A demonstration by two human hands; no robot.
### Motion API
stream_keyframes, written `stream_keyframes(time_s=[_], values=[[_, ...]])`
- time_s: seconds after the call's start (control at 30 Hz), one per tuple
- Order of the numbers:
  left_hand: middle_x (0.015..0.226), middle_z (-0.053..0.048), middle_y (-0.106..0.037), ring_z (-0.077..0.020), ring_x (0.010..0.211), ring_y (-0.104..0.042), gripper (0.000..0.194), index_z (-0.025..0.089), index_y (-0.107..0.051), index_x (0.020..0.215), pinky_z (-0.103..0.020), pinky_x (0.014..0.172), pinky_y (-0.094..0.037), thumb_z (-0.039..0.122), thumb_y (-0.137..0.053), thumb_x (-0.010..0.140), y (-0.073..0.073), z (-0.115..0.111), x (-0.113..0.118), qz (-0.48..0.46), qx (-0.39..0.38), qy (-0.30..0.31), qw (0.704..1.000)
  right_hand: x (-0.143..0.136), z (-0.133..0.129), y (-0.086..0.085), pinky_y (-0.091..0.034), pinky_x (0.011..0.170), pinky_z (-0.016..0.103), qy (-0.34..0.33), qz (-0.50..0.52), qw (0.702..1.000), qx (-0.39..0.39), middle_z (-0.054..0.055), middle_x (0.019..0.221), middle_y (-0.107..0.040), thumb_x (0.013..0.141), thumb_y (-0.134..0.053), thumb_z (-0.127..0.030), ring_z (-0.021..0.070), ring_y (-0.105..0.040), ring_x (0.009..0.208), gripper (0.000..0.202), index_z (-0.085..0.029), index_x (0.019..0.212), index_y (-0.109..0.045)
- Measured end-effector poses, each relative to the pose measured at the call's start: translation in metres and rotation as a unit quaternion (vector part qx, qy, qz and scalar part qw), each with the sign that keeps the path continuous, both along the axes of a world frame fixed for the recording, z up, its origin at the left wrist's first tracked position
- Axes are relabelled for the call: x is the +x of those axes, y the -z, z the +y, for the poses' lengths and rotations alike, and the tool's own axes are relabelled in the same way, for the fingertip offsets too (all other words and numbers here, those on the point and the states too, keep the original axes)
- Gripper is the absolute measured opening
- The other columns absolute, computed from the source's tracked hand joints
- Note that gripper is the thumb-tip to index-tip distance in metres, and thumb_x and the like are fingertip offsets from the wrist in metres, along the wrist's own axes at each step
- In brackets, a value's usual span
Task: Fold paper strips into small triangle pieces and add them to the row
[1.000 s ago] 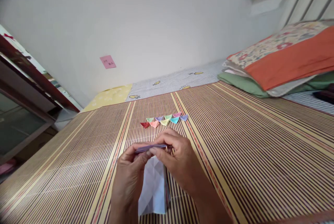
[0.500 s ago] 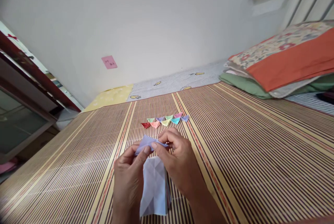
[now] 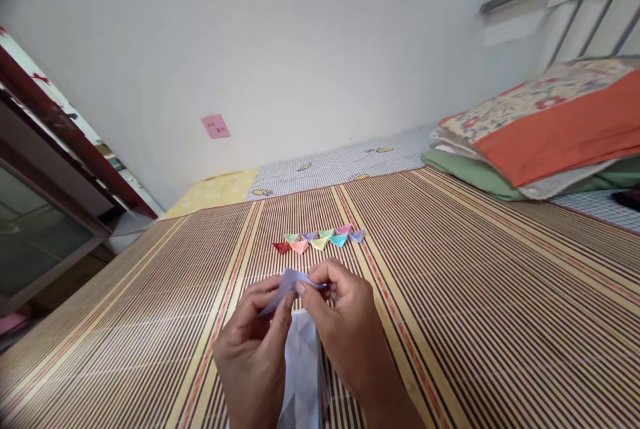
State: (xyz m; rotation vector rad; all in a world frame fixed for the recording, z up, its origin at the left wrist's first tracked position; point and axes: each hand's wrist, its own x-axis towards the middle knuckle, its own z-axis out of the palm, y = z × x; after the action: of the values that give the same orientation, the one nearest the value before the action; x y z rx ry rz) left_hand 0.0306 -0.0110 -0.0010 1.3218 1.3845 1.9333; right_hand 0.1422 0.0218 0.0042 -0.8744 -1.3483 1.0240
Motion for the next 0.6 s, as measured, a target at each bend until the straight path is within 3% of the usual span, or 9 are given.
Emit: stream_keyframes(time_s=[0.13,0.23,0.37,0.43,0.6], values=[[0.119,-0.009,-0.075,-0.0263,0.109,-0.071,0.003,0.023,-0.077,0.083,-0.034,0.088,-0.059,0.024,-0.08,0.083,-0.003,-0.001,0.005,-0.023,-0.002,-0.016,1.0,0.001,-0.001,-0.002,-0.047,0.068,0.032,0.009,-0.028,0.999,0.04,0.002,0.081,-0.063,0.092,-0.063,-0.023,0.0184,-0.06,0.075,0.022,-0.021,0.071,-0.057],[0.138,-0.01,-0.068,-0.0236,0.105,-0.073,0.022,0.024,-0.077,0.101,-0.032,0.087,-0.061,0.027,-0.083,0.08,-0.006,-0.001,0.006,-0.083,-0.016,-0.005,0.996,0.003,-0.002,-0.004,-0.045,0.066,0.031,0.0,-0.039,0.998,0.042,0.001,0.079,-0.061,0.092,-0.063,-0.022,0.0178,-0.058,0.074,0.022,-0.022,0.071,-0.056],[0.108,-0.008,-0.08,-0.0176,0.082,-0.076,0.037,0.022,-0.074,0.109,-0.025,0.073,-0.063,0.029,-0.088,0.075,-0.004,0.002,-0.002,-0.157,-0.063,0.041,0.985,0.003,-0.003,-0.003,-0.044,0.063,0.031,0.005,-0.044,0.998,0.041,0.0,0.077,-0.06,0.091,-0.063,-0.023,0.0174,-0.055,0.071,0.024,-0.022,0.07,-0.054],[0.097,-0.007,-0.08,-0.0191,0.086,-0.077,0.037,0.019,-0.074,0.105,-0.024,0.076,-0.063,0.029,-0.09,0.074,0.0,0.004,-0.007,-0.18,-0.079,0.073,0.978,0.002,-0.003,-0.002,-0.044,0.065,0.032,0.007,-0.047,0.998,0.048,0.0,0.077,-0.06,0.091,-0.063,-0.022,0.0179,-0.056,0.072,0.024,-0.022,0.07,-0.053],[0.094,-0.008,-0.081,-0.0227,0.087,-0.078,0.039,0.017,-0.072,0.106,-0.031,0.081,-0.063,0.033,-0.089,0.075,0.006,0.006,-0.01,-0.221,-0.124,0.119,0.96,0.001,-0.002,-0.003,-0.045,0.067,0.033,0.029,-0.081,0.994,0.069,0.001,0.076,-0.061,0.091,-0.062,-0.02,0.0187,-0.058,0.073,0.024,-0.023,0.068,-0.052]])
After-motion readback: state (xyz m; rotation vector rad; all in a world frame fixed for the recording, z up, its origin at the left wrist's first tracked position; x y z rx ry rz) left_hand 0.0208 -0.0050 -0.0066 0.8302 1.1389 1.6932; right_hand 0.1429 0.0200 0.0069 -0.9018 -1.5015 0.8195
